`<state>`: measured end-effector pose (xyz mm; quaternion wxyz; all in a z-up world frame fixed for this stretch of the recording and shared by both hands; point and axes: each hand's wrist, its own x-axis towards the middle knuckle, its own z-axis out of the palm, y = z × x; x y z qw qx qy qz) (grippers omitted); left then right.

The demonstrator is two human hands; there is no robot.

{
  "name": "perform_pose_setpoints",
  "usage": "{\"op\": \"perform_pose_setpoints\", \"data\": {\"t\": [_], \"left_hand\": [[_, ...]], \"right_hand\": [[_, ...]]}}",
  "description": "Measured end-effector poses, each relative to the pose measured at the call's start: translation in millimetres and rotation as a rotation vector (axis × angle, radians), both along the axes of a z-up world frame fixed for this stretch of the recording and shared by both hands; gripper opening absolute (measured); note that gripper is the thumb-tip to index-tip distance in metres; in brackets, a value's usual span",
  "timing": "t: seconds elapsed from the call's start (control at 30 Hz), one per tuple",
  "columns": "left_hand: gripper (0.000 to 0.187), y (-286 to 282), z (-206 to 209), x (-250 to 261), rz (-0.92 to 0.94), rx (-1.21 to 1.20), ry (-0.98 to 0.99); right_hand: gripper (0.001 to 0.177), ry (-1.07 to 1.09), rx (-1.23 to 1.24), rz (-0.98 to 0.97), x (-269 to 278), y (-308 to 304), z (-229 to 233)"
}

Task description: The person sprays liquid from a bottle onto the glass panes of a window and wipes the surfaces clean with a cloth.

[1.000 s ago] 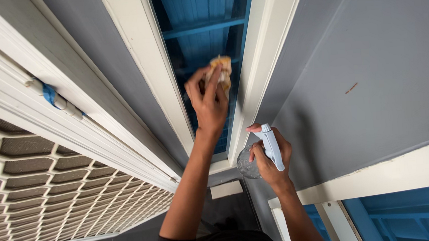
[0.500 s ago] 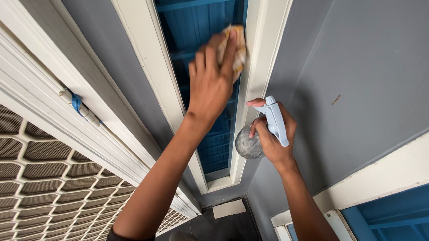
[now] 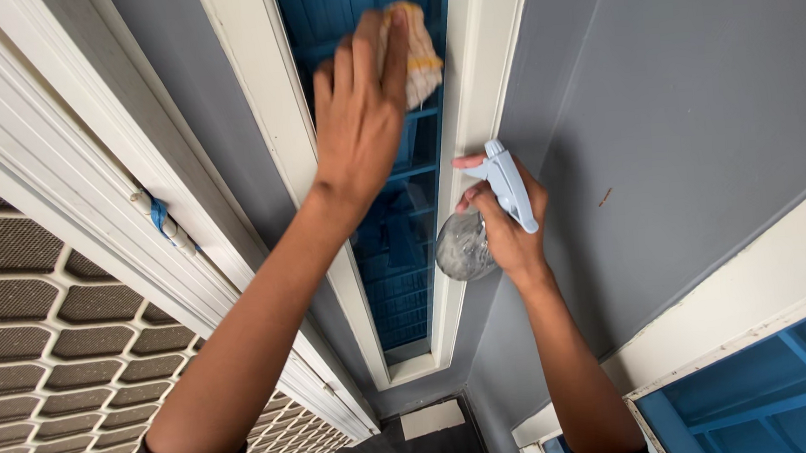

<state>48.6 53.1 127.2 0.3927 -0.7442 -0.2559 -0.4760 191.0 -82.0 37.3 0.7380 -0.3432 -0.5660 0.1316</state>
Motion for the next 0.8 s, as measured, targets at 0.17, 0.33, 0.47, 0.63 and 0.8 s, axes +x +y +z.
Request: {"op": "perform_pose_setpoints", "data": {"t": [0.17,0.33,0.47,0.63,0.8], "left_hand": [[0.055,7.3,50.6,-5.3,-0.106,0.115,-0.044],[0.048,-9.8,56.3,-3.0,-0.18,0.013,0.009],[0.05,-28.4,33.6,-5.8,-0.161,-0.099,0.194],[0.05,-32.2,34.8,-2.7,-0.015,-0.077,0.307],[0.054,-26.6,95.7,2.3,-0.03,-0.01,0.203]], "right_hand": [[0.028,-0.108,0.005,-0.011,7.0,5.3,41.7],[0.03,-0.005,-0.029,0.062,15.3,12.7,65.0],[0.023,-0.021,-0.061,-0.006,10.3,10.5,66.2],[0.02,-0.119,-0.032,-0.13,2.6,9.4,68.2],[0.02,-0.05,-0.057,-0.085,3.9,11.6,70.0]]}}
